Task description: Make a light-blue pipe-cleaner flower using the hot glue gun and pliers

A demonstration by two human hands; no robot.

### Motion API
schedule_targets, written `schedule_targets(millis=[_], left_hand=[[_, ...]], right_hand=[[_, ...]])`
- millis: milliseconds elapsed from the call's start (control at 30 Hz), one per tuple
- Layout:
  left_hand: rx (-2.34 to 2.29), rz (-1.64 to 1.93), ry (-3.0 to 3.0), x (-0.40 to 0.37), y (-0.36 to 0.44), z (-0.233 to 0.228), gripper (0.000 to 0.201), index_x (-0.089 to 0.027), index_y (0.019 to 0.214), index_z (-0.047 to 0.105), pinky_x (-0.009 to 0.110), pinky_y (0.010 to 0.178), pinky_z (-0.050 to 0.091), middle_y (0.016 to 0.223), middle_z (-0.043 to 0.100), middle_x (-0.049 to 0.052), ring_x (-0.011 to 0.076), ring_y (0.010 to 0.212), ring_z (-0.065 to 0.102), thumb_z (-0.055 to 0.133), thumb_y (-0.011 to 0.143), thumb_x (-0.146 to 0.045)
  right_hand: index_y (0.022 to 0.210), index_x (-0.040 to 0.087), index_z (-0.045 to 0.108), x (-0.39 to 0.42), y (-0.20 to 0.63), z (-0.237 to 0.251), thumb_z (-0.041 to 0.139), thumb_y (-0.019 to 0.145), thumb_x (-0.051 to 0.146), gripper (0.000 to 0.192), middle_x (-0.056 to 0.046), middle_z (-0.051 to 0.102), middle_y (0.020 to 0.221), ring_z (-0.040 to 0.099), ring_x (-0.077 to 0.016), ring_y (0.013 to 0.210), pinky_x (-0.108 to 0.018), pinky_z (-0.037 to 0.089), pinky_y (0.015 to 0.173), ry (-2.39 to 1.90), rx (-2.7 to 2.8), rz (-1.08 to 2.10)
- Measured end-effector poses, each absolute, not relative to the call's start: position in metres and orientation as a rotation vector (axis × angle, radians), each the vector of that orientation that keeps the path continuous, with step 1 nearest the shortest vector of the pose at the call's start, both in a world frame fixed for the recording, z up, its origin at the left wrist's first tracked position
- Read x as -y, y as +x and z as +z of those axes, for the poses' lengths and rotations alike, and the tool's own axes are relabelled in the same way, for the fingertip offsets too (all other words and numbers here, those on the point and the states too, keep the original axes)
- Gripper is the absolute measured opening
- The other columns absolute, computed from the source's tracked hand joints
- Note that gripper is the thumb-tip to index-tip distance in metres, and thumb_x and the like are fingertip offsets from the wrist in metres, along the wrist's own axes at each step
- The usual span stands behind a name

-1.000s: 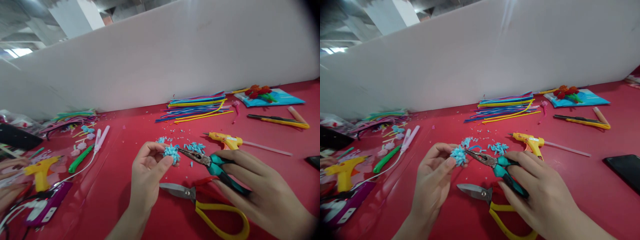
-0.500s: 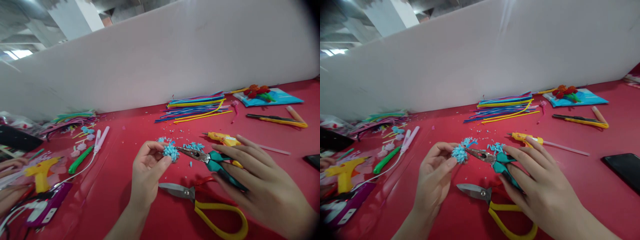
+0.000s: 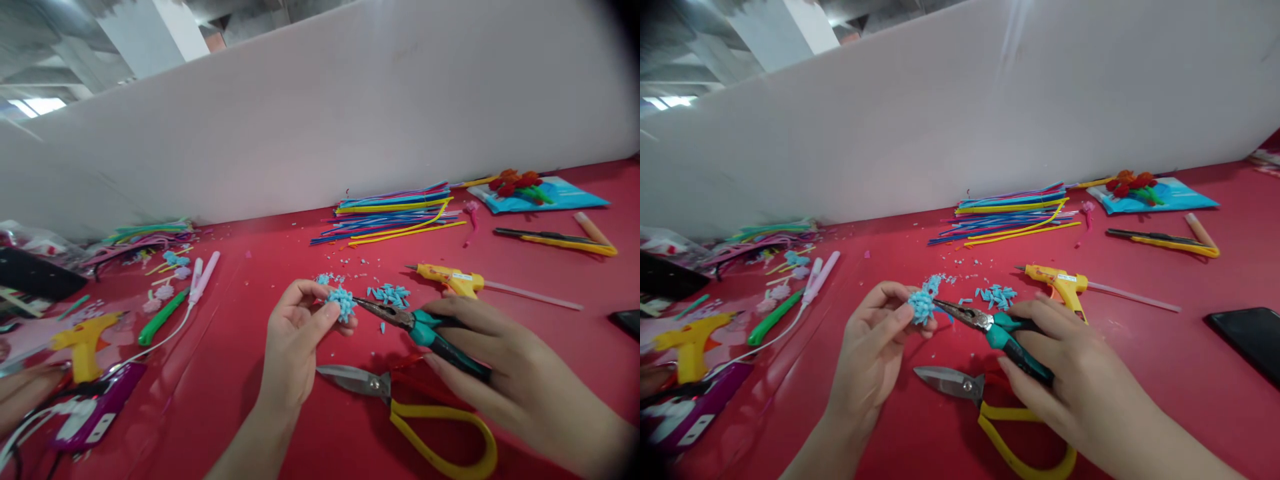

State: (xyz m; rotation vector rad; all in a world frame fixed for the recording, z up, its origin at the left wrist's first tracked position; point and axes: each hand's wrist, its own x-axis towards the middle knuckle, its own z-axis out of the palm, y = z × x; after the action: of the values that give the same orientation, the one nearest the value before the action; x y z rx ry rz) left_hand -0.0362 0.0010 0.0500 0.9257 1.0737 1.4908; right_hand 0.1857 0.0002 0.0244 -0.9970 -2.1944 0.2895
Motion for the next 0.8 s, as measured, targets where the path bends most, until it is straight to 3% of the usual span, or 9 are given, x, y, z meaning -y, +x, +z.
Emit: schedule_targets(millis=[100,200,300,500,800], left_hand=[[-1.047,1.486,0.919,-0.002,-0.0382,0.0479,0.015,-0.017,0.084,0.057,0.022,0.055,0.054,0.076,0.063,-0.002,0.0128,0.059,0.067,0.069,0.074,-0.017],[-1.028,1.48,0.893,-0.0036,-0.0395,0.0477,0.021,-0.018,0.091,0.059,0.022,0.058,0.055,0.079,0.063,-0.002,0.0136,0.064,0.069,0.07,0.073,-0.016],[-1.023,1.476,0.889,-0.0039,-0.0387,0.0488,0.029,-0.018,0.099,0.063,0.022,0.061,0.056,0.084,0.066,0.0,0.0139,0.066,0.07,0.071,0.071,-0.015],[-1.048,1.508,0.95,0.0002,-0.0339,0.0478,0.02,-0.016,0.091,0.068,0.022,0.068,0.056,0.076,0.072,0.001,0.0127,0.066,0.069,0.072,0.072,-0.013],[-1.084,1.524,1.004,0.0011,-0.032,0.046,0.019,-0.019,0.091,0.07,0.02,0.066,0.056,0.074,0.072,0.0,0.0122,0.066,0.069,0.072,0.073,-0.014]], right_hand=[[0.085,0.022,0.068,0.0021,0.1875,0.0262,0.051,0.09,0.021,0.017,-0.006,0.065,0.099,0.065,-0.0192,0.091,-0.026,0.057,0.072,-1.045,2.217,0.51],[0.081,0.022,0.067,0.0034,0.1888,0.0281,0.053,0.089,0.026,0.017,-0.007,0.063,0.1,0.065,-0.0187,0.089,-0.026,0.056,0.071,-1.091,2.195,0.555],[0.079,0.021,0.067,0.0042,0.1884,0.0287,0.053,0.088,0.027,0.018,-0.008,0.062,0.1,0.065,-0.0192,0.084,-0.03,0.056,0.069,-1.063,2.158,0.419],[0.092,0.018,0.066,0.0062,0.1857,0.0226,0.054,0.087,0.02,0.013,-0.011,0.059,0.106,0.062,-0.022,0.084,-0.038,0.054,0.07,-0.993,2.184,0.125],[0.092,0.018,0.065,0.006,0.1872,0.0209,0.055,0.087,0.02,0.011,-0.011,0.059,0.106,0.06,-0.023,0.087,-0.04,0.053,0.072,-0.995,2.182,0.018]])
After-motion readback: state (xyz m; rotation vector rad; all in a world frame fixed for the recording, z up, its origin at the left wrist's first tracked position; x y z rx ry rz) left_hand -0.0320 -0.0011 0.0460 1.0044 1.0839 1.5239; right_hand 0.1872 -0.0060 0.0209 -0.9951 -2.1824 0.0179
